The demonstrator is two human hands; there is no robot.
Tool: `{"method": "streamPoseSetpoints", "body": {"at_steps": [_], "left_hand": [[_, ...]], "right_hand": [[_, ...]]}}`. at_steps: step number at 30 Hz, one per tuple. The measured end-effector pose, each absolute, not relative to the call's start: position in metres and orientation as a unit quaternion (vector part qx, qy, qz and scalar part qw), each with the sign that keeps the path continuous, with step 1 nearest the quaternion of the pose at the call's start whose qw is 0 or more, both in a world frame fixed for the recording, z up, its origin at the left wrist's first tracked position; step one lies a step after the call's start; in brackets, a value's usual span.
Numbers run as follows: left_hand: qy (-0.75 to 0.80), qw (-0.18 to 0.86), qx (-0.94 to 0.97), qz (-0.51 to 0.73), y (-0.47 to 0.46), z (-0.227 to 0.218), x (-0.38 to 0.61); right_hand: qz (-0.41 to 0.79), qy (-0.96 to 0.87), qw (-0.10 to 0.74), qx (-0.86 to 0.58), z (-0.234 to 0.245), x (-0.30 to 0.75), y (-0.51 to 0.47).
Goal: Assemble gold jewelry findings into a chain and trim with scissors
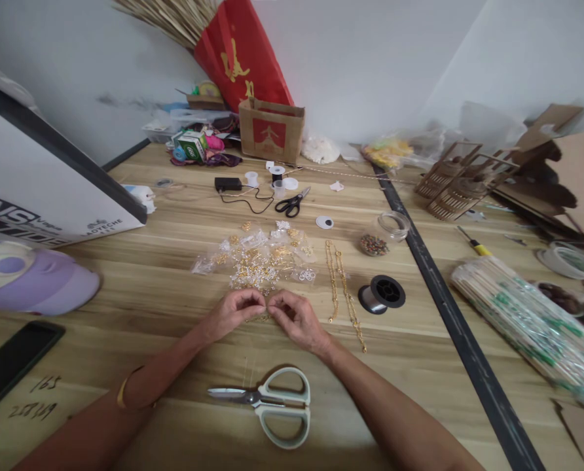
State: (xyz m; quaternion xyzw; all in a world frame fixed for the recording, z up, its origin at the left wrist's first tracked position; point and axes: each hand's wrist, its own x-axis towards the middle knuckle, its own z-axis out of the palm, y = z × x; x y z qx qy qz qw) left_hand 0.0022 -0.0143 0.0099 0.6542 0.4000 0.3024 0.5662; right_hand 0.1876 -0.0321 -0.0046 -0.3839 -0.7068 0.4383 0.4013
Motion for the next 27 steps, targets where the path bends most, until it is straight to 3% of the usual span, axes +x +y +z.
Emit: {"method": "streamPoseSetpoints", "body": {"at_steps": [27], "left_hand": [[0.425,0.437,0.725,0.321,-0.0206,0.0184,0.0068]], "right_hand": [[0.43,-0.706,0.393,-0.403,-0.0056,0.1866,-0.0328]]}}
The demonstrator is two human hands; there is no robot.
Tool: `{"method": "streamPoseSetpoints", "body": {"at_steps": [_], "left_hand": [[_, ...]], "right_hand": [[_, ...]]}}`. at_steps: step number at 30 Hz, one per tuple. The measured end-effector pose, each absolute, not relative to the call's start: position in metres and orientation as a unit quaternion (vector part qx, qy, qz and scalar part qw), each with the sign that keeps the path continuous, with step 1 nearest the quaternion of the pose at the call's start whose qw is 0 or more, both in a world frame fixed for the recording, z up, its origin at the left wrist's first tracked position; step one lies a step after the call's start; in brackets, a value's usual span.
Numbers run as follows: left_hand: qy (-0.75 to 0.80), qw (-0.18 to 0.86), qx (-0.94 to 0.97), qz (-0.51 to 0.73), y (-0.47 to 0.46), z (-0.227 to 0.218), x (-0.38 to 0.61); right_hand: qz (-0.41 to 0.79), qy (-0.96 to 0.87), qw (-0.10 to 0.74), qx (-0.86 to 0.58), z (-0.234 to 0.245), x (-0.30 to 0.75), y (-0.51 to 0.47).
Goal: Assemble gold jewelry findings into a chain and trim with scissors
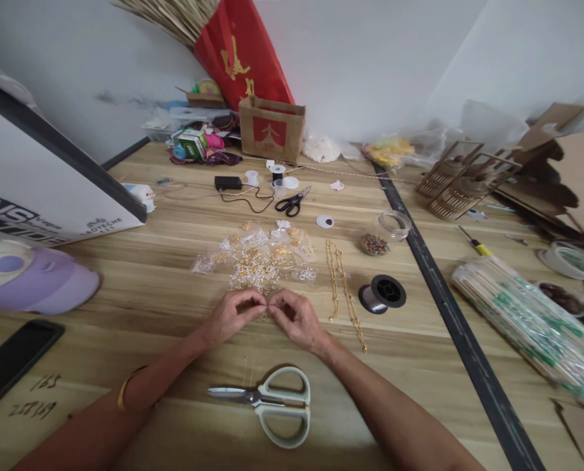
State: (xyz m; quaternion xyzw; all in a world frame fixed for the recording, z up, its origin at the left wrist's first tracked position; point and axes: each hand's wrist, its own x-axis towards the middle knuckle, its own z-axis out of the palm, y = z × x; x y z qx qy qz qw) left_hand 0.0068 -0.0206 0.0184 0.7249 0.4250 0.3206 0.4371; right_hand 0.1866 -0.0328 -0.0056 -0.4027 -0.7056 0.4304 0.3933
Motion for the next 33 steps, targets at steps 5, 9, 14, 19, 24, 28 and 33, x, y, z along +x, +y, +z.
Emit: {"method": "streamPoseSetpoints", "body": {"at_steps": [5,9,14,19,24,28,33], "left_hand": [[0.421,0.43,0.733,0.319,-0.0198,0.0169,0.0053],[0.412,0.419,0.741,0.324,-0.0182,0.0164,0.0035],[0.397,0.422,0.745,0.331,-0.0168,0.0182,0.002],[0.391,0.458,0.721,0.342,-0.0169,0.0201,0.0016],[0.401,0.472,0.714,0.326,-0.0171,0.0217,0.001],[0.389,0.468,0.734,0.3,-0.0171,0.0216,0.0004],[0.345,0.479,0.752,0.293,-0.0169,0.016,0.0011]], "right_hand": [[0.444,-0.697,0.389,-0.407,-0.0037,0.1874,-0.033],[0.458,-0.678,0.394,-0.419,-0.0008,0.1897,-0.0331],[0.465,-0.657,0.412,-0.426,-0.0005,0.192,-0.0329],[0.469,-0.654,0.409,-0.43,0.0001,0.192,-0.0332],[0.47,-0.646,0.412,-0.438,-0.0006,0.1922,-0.0327],[0.464,-0.641,0.418,-0.447,-0.0033,0.1934,-0.0312],[0.453,-0.634,0.432,-0.454,-0.0041,0.1938,-0.0294]]}}
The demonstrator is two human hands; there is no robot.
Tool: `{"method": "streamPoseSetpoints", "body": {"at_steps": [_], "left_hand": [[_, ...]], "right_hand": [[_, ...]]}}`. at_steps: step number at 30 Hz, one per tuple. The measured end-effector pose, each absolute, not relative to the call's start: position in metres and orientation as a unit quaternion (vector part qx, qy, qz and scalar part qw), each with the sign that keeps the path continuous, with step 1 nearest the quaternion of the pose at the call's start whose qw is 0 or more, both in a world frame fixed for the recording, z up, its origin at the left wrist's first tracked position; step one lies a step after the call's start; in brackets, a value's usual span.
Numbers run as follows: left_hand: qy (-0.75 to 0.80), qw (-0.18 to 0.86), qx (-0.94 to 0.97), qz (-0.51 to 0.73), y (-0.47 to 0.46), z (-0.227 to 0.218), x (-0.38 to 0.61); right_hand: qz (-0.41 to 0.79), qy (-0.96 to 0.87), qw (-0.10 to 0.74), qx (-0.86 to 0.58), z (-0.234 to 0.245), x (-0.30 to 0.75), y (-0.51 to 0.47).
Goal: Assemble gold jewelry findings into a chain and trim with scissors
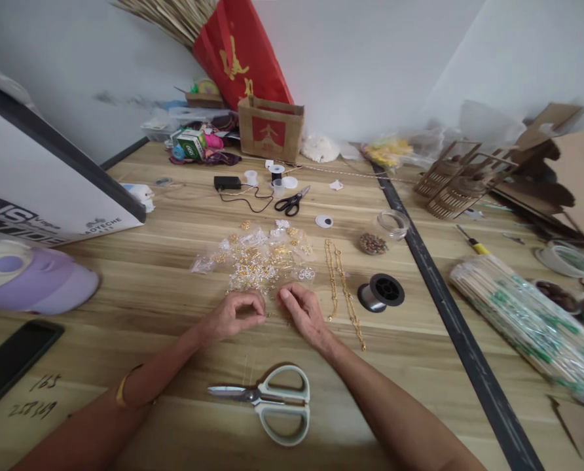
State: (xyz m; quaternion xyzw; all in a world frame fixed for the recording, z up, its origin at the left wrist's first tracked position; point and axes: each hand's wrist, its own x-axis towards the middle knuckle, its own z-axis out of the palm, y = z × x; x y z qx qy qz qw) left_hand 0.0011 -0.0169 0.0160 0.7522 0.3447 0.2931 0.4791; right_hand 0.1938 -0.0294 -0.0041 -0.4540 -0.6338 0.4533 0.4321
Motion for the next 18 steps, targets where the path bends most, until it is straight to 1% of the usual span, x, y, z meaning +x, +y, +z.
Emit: {"method": "streamPoseSetpoints", "body": {"at_steps": [3,10,18], "left_hand": [[0.328,0.506,0.739,0.299,-0.0166,0.0123,0.0018],[0.329,0.608,0.652,0.313,-0.0148,0.0075,-0.0013],[0.367,0.613,0.632,0.301,-0.0132,0.014,-0.0025]], "right_hand": [[0.448,-0.632,0.438,-0.456,-0.0022,0.1936,-0.0288],[0.457,-0.622,0.444,-0.456,0.0016,0.1938,-0.0289],[0.475,-0.594,0.466,-0.452,-0.0046,0.195,-0.0256]]}}
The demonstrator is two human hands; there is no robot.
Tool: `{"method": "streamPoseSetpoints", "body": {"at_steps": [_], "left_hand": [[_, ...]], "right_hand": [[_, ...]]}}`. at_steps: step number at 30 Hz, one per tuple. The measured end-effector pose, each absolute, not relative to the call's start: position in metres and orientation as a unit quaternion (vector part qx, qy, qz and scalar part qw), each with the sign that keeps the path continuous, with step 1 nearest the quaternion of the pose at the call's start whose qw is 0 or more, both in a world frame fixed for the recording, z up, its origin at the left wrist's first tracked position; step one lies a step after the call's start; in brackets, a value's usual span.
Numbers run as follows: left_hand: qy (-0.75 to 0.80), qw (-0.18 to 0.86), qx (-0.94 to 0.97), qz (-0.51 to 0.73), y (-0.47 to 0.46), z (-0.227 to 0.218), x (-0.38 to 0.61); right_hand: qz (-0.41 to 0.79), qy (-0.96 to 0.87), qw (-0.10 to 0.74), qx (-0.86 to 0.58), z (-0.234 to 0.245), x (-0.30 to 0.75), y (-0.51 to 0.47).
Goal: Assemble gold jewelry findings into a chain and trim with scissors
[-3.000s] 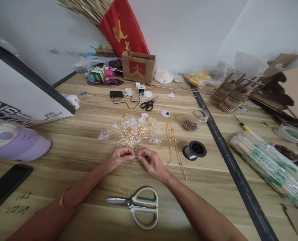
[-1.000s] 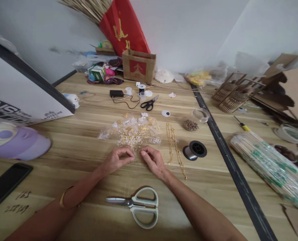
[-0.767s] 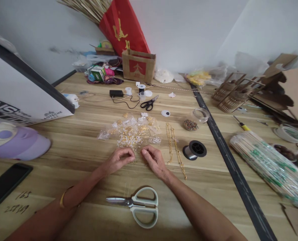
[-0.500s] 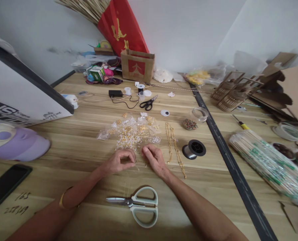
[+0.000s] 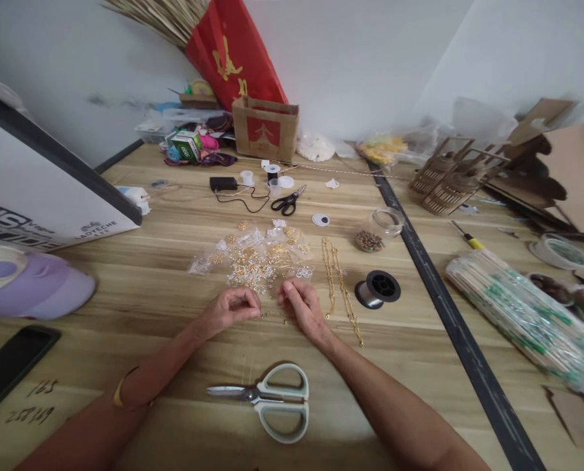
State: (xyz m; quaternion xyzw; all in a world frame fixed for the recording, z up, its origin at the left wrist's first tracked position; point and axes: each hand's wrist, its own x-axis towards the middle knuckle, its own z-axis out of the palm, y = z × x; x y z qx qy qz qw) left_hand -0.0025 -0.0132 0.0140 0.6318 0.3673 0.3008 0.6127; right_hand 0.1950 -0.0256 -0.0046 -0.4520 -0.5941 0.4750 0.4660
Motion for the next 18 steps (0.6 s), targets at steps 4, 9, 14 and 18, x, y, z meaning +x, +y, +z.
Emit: {"method": "streamPoseSetpoints", "body": {"at_steps": [4,9,14,18], "left_hand": [[0.368,0.612,0.633,0.298,-0.013,0.014,-0.003],[0.377,0.602,0.637,0.299,-0.013,0.014,-0.002],[0.383,0.583,0.649,0.302,-0.013,0.014,-0.001],[0.399,0.541,0.678,0.298,-0.015,0.012,-0.001]], "right_hand": [[0.503,-0.557,0.482,-0.452,-0.01,0.195,-0.024],[0.499,-0.561,0.489,-0.445,-0.005,0.194,-0.024],[0.451,-0.608,0.468,-0.457,0.003,0.193,-0.029],[0.421,-0.673,0.446,-0.413,0.005,0.191,-0.034]]}}
